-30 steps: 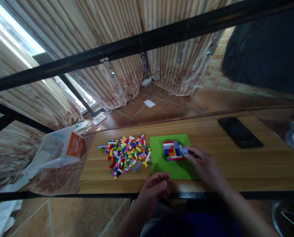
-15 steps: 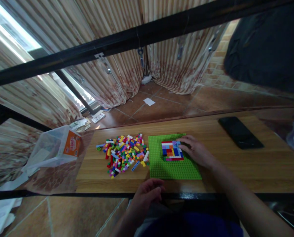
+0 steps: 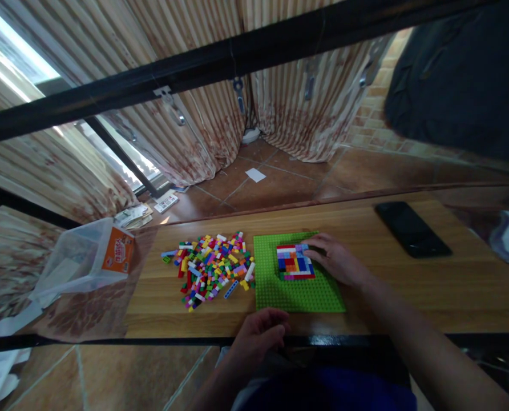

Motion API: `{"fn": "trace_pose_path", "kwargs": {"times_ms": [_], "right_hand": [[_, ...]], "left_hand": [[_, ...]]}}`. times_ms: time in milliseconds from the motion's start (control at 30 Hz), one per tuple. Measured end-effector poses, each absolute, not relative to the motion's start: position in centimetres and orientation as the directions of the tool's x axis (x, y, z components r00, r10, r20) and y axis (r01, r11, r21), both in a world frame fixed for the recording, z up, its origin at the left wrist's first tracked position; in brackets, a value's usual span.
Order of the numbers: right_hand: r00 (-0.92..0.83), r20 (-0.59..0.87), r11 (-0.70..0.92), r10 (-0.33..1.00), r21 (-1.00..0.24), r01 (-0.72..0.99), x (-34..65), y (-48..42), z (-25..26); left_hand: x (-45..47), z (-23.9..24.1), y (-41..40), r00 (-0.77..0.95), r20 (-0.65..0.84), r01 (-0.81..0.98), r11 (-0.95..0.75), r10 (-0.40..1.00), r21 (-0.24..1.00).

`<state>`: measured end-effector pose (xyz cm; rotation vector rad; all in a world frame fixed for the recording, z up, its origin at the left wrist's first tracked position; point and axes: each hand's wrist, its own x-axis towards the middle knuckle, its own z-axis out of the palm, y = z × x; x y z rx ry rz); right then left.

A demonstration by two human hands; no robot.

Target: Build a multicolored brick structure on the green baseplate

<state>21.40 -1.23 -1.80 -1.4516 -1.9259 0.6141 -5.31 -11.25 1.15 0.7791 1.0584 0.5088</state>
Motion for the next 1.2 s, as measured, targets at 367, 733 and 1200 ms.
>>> {"fn": "trace_pose_path", "kwargs": {"times_ms": [367, 733, 1200], "right_hand": [[-0.224, 0.176, 0.283, 0.959, -0.682, 0.675, 21.7, -0.8, -2.0], [0.140, 0.218, 0.094, 0.966, -0.799, 0.594, 23.0, -2.9, -3.2], [0.180, 0.436, 0.084, 0.882, -0.522, 0.849, 24.8, -5.1, -4.9]], "left_hand": [[-5.0, 0.6, -11.1, 0.407, -0.567, -0.006, 0.623, 0.716, 0.783], [-8.3, 1.5, -11.4, 0.226, -0.462, 0.017, 0.471, 0.857, 0.882], [-10.7, 0.5, -7.4, -0.005, 0.066, 0.887, -0.026, 0.998, 0.461]]}}
